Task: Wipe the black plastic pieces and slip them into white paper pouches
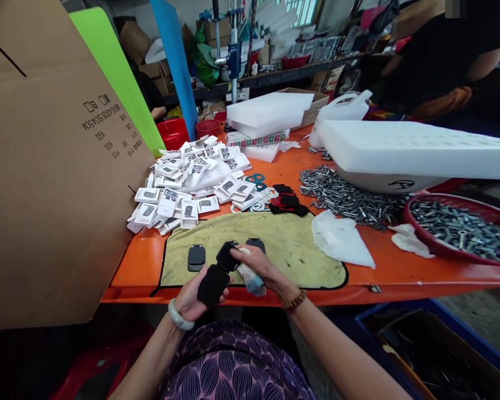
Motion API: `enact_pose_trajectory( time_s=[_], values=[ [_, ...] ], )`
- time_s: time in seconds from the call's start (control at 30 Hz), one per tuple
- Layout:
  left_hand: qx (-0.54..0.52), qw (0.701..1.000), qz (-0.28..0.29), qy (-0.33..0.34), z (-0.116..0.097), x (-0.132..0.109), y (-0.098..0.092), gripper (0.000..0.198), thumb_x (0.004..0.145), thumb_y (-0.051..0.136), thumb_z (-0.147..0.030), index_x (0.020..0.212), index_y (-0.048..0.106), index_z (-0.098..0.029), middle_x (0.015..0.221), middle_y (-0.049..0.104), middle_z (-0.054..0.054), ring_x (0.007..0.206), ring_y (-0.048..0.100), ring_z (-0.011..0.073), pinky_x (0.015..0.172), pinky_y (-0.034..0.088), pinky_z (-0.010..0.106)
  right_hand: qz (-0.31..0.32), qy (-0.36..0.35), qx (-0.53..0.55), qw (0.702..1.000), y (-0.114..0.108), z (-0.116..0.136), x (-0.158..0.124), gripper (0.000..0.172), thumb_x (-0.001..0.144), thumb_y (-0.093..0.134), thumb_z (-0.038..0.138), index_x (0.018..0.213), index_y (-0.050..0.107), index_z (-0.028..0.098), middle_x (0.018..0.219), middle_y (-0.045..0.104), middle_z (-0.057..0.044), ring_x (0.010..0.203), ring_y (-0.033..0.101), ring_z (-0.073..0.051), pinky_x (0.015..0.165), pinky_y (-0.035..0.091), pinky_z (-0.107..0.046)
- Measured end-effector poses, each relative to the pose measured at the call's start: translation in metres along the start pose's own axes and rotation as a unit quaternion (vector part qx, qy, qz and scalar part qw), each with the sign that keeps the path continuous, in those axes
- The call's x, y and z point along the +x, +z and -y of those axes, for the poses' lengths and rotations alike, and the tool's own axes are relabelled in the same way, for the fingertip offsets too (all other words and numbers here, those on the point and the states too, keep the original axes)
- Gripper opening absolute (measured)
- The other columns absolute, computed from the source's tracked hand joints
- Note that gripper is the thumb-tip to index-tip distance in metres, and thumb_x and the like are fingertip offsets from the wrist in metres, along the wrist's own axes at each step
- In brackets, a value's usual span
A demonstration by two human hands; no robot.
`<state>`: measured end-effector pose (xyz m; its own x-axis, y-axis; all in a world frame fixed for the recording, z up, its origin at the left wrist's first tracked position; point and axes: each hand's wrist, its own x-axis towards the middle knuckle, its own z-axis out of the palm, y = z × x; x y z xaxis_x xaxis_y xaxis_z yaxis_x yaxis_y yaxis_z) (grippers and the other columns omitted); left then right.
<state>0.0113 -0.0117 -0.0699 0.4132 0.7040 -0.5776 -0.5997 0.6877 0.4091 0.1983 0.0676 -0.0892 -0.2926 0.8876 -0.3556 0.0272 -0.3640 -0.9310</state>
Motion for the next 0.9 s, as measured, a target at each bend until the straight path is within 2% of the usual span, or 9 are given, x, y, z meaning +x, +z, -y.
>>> enact_pose_trajectory(
  time_s=[0.03,0.1,0.2,0.3,0.43,0.6,0.67,0.73,0.9],
  values=[
    [-0.001,1.000,-0.002,-0.005,0.001,0.001,0.000,0.048,0.096,0.041,-0.045,0.101,0.065,-0.004,0.094,0.070,0.018,0.065,0.065,0.0176,0.056,0.049,0.026,0.023,0.021,0.043,0.999,0.004,-0.004,-0.008,0.047,0.065,0.072,0.056,0.088,0.064,0.015,0.070,0.064,-0.001,0.055,0.053,-0.013,0.053,0.041,-0.026],
    [-0.009,1.000,-0.005,-0.016,0.004,0.003,-0.001,0.047,0.096,0.041,-0.044,0.103,0.065,-0.005,0.093,0.070,0.018,0.065,0.065,0.0177,0.057,0.049,0.026,-0.009,0.004,0.065,0.998,0.013,-0.011,-0.019,0.047,0.061,0.077,0.050,0.090,0.063,0.016,0.071,0.064,0.000,0.057,0.054,-0.014,0.055,0.042,-0.027],
    [-0.033,0.999,-0.018,-0.025,0.008,0.005,-0.001,0.045,0.097,0.039,-0.043,0.102,0.065,-0.006,0.090,0.070,0.016,0.064,0.065,0.0176,0.056,0.048,0.026,-0.104,-0.130,-0.035,0.985,0.022,-0.014,-0.025,0.030,0.068,0.074,0.044,0.079,0.065,0.017,0.072,0.060,0.000,0.066,0.055,-0.015,0.061,0.045,-0.027],
    [-0.087,0.995,-0.044,-0.023,0.009,0.008,-0.001,0.045,0.097,0.037,-0.041,0.096,0.067,-0.007,0.083,0.070,0.014,0.064,0.065,0.0183,0.058,0.049,0.027,-0.145,-0.282,-0.187,0.930,0.032,-0.014,-0.030,0.016,0.084,0.061,0.033,0.080,0.068,0.019,0.077,0.059,-0.003,0.074,0.058,-0.016,0.067,0.048,-0.028],
    [-0.185,0.979,-0.082,0.019,0.007,0.013,-0.001,0.035,0.098,0.039,-0.029,0.088,0.067,-0.010,0.079,0.069,0.008,0.067,0.065,0.0149,0.068,0.051,0.026,-0.074,-0.387,-0.349,0.850,0.052,-0.022,-0.049,0.025,0.094,0.047,0.024,0.111,0.065,0.019,0.095,0.065,-0.010,0.085,0.062,-0.019,0.073,0.054,-0.029],
    [-0.179,0.977,-0.110,0.035,0.009,0.014,-0.004,0.032,0.095,0.045,-0.039,0.094,0.067,-0.014,0.076,0.068,0.006,0.069,0.065,0.0162,0.070,0.052,0.028,-0.033,-0.412,-0.463,0.784,0.067,-0.040,-0.068,0.037,0.093,0.050,0.026,0.128,0.054,0.015,0.106,0.064,-0.014,0.100,0.062,-0.024,0.081,0.057,-0.035],
    [-0.178,0.978,-0.101,0.052,0.012,0.013,-0.006,0.030,0.092,0.052,-0.041,0.095,0.066,-0.015,0.078,0.068,0.007,0.071,0.066,0.0160,0.072,0.052,0.027,-0.036,-0.403,-0.473,0.783,0.069,-0.042,-0.070,0.037,0.093,0.049,0.025,0.128,0.054,0.015,0.107,0.064,-0.015,0.104,0.061,-0.025,0.084,0.057,-0.037],
    [-0.157,0.980,-0.096,0.076,0.014,0.012,-0.009,0.023,0.086,0.063,-0.033,0.099,0.066,-0.015,0.083,0.069,0.006,0.074,0.067,0.0152,0.075,0.052,0.026,-0.032,-0.384,-0.454,0.803,0.071,-0.041,-0.069,0.036,0.093,0.048,0.024,0.126,0.056,0.016,0.107,0.064,-0.014,0.103,0.061,-0.025,0.083,0.056,-0.036],
    [-0.063,0.987,-0.099,0.106,0.015,0.006,-0.021,0.036,0.069,0.079,-0.019,0.102,0.066,-0.013,0.088,0.072,0.007,0.082,0.069,0.0178,0.080,0.052,0.026,-0.037,-0.288,-0.286,0.913,0.069,-0.039,-0.057,0.026,0.093,0.046,0.030,0.094,0.070,0.019,0.085,0.065,-0.007,0.079,0.063,-0.019,0.072,0.053,-0.030]
  ],
)
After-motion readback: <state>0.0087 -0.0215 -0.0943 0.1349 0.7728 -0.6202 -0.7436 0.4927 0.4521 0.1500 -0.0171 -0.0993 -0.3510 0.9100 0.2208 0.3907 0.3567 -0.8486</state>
